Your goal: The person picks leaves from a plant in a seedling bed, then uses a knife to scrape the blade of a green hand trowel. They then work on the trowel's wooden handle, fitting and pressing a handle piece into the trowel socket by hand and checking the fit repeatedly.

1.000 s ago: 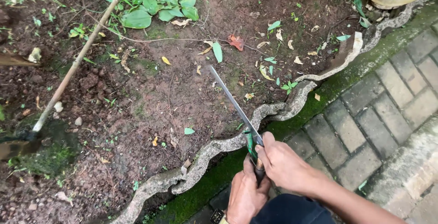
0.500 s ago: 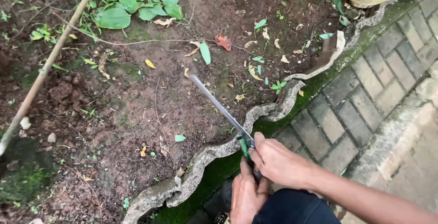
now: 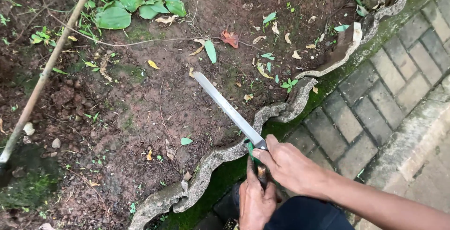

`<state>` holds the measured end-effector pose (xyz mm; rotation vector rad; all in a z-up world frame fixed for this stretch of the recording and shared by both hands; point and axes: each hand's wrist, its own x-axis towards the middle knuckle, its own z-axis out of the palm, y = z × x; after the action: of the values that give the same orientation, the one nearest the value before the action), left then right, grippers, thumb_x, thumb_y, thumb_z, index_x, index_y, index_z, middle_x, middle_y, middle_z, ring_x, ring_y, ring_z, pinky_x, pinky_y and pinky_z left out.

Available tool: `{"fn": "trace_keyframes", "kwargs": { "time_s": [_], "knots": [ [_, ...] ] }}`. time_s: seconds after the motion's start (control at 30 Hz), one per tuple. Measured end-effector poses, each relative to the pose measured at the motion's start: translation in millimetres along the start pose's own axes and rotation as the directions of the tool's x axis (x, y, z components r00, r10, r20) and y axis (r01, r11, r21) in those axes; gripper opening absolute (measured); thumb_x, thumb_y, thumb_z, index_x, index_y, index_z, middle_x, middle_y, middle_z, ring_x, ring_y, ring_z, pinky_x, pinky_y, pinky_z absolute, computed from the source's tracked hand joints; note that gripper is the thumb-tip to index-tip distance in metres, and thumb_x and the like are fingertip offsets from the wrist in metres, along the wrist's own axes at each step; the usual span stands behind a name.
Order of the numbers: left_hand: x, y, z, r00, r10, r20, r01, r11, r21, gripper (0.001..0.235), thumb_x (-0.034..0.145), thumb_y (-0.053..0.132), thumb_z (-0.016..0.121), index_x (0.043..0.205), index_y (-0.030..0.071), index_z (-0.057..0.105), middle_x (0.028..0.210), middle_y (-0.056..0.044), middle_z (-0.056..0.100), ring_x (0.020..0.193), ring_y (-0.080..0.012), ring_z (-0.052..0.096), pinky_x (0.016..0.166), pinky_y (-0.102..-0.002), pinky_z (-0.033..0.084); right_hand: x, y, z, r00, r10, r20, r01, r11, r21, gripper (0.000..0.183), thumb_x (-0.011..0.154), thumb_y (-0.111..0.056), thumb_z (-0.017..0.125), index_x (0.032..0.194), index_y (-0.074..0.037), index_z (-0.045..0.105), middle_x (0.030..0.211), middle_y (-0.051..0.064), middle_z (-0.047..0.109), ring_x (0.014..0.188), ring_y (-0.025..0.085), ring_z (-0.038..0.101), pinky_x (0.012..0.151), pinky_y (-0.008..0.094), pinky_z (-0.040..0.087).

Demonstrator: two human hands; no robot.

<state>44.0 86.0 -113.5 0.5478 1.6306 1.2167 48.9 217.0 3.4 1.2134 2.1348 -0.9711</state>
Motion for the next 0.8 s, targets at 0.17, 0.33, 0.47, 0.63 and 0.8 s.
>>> {"fn": "trace_keyframes", "kwargs": {
  "time_s": [0.17,0.33,0.47,0.63,0.8],
  "knots": [
    [9.9,-6.0,-0.5,0.999,-0.032,0.014,0.033,0.996,-0.078,0.086,0.082,0.015,0.069,0.154,-0.002,0.024,0.08,-0.02,0.075,0.068,-0.0361,0.078,0.059,-0.042,0.062,17.5,24.6,8.7,0.983,-0.185,-0.018,0.185,0.983,0.017,0.034,0.104,-0.027,0.05,0.093,0.005,0.058,0.069,0.026,0.055,0.059,0.04,0.064,0.052,0.051,0.047],
    [14.8,-50.4,13.8,0.955,0.294,-0.047,-0.294,0.956,0.01,0.097,0.086,0.017,0.079,0.152,-0.014,0.015,0.087,-0.027,0.073,0.075,-0.0447,0.073,0.061,-0.046,0.061,29.2,29.8,8.3,0.824,-0.559,0.088,0.534,0.718,-0.447,0.029,0.095,-0.016,0.053,0.097,0.011,0.065,0.08,0.023,0.054,0.06,0.038,0.062,0.049,0.049,0.049],
    [15.5,-49.4,3.7,0.964,0.267,-0.003,-0.266,0.961,0.081,0.094,0.085,0.014,0.069,0.153,-0.015,0.012,0.083,-0.025,0.073,0.071,-0.0453,0.072,0.061,-0.047,0.059,33.0,46.7,13.5,0.876,-0.48,0.048,0.429,0.73,-0.531,0.033,0.099,-0.024,0.056,0.101,0.008,0.063,0.074,0.017,0.058,0.06,0.034,0.065,0.049,0.046,0.052],
    [14.9,-44.7,-11.8,0.945,0.326,0.021,-0.326,0.945,0.014,0.079,0.089,0.015,0.066,0.15,-0.014,0.025,0.085,-0.023,0.074,0.073,-0.0423,0.075,0.063,-0.046,0.061,33.6,35.5,-8.0,0.792,-0.595,0.137,0.541,0.58,-0.609,0.029,0.098,-0.022,0.053,0.082,0.001,0.062,0.068,0.019,0.057,0.05,0.035,0.064,0.04,0.049,0.05],
    [8.4,-12.5,-25.7,0.947,0.322,0.024,-0.321,0.947,-0.01,0.067,0.091,0.012,0.064,0.148,-0.011,0.037,0.085,-0.022,0.074,0.075,-0.0387,0.076,0.063,-0.043,0.061,33.5,43.0,-9.9,0.865,-0.495,0.08,0.464,0.728,-0.505,0.031,0.1,-0.026,0.054,0.086,0.001,0.054,0.059,0.019,0.058,0.053,0.041,0.063,0.046,0.051,0.049]
  ]
}}
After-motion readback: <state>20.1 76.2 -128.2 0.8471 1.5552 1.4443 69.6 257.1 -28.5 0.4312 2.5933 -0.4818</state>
